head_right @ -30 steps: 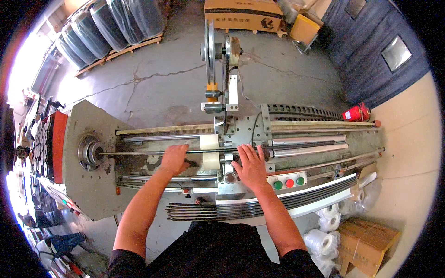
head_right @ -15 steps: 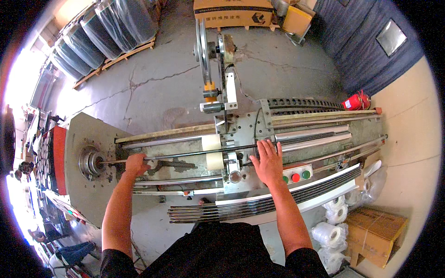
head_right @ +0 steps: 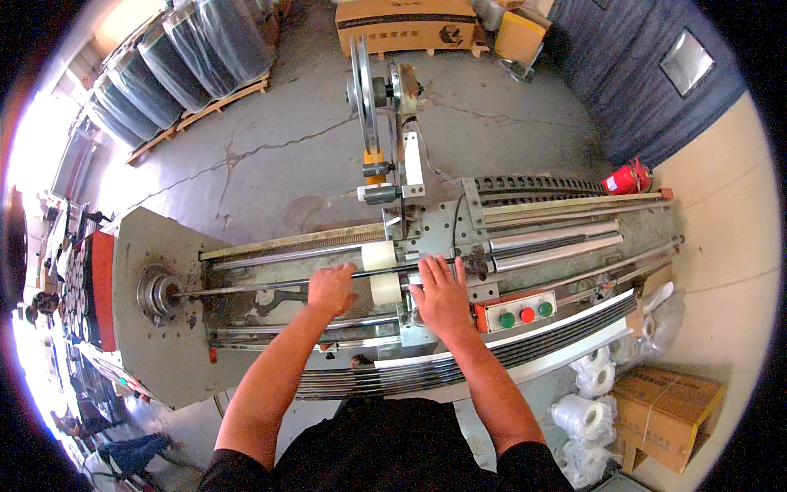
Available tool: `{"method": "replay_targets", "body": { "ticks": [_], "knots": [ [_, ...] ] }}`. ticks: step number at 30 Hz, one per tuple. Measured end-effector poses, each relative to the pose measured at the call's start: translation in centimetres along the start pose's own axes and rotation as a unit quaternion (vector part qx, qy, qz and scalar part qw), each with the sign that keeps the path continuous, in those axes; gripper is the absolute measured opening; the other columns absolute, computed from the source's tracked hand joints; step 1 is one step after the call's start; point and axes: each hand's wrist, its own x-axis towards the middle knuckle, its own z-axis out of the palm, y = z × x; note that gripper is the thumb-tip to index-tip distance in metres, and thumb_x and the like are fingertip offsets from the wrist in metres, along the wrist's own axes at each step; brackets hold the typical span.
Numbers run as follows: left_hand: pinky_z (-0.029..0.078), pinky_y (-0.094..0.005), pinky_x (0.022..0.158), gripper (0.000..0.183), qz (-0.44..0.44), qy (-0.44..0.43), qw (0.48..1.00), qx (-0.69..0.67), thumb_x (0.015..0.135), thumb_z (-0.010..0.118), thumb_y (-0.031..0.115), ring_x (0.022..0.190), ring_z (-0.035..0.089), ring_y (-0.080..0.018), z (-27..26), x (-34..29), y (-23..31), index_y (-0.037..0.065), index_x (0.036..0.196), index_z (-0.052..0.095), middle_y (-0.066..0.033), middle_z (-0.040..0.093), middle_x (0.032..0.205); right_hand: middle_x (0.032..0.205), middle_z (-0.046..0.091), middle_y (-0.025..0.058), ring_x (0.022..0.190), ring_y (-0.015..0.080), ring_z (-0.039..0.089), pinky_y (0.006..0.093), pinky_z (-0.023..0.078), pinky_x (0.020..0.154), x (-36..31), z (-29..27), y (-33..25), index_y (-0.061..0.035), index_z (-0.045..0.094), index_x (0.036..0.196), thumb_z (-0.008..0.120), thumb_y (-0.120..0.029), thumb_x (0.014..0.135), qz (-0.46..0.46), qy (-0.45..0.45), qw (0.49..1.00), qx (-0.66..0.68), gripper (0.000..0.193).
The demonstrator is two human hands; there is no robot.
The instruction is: The person places thin metal rods onto an industrial machine, applies tape to wrap the ends of the rods by hand, and carries the bundle to a large table.
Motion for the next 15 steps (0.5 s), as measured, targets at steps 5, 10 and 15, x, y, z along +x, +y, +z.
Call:
{"method": "replay_targets", "body": {
  "ticks": [5,10,15],
  "knots": [
    [0.051,-0.0438,0.107,0.058,0.052,0.080,0.995,0.008,0.078,0.088,0.024,0.120,0.068,-0.0298,0.7,-0.7,1.9,0.010,0.126,0.060,-0.0110,0.070,0.118,0.159,0.057,0.0165,0.153,0.0332,0.046,0.0584,0.019,0.133,-0.1,1.5,-1.4,-0.0010,0.056,0.152,0.063,-0.039,0.106,-0.012,0.035,0.999,0.002,0.060],
    [0.052,-0.0486,0.104,0.062,0.025,0.041,0.999,-0.024,0.080,0.090,0.028,0.121,0.069,-0.0363,0.9,-1.8,-3.2,0.009,0.130,0.060,-0.0150,0.072,0.126,0.160,0.055,0.0160,0.155,0.0325,0.044,0.0577,0.016,0.133,-0.2,1.9,-1.9,-0.0008,0.053,0.155,0.058,-0.035,0.109,-0.004,0.032,0.999,-0.013,0.057],
    [0.053,-0.0466,0.103,0.053,-0.062,-0.017,0.998,-0.012,0.083,0.088,0.029,0.120,0.071,-0.0320,-0.2,-4.6,-10.7,0.012,0.128,0.066,-0.0114,0.074,0.123,0.153,0.060,0.0151,0.150,0.0326,0.049,0.0605,0.020,0.131,-0.4,2.2,-1.9,-0.0015,0.058,0.149,0.063,-0.033,0.106,0.000,0.086,0.996,-0.010,0.053]
  ]
}}
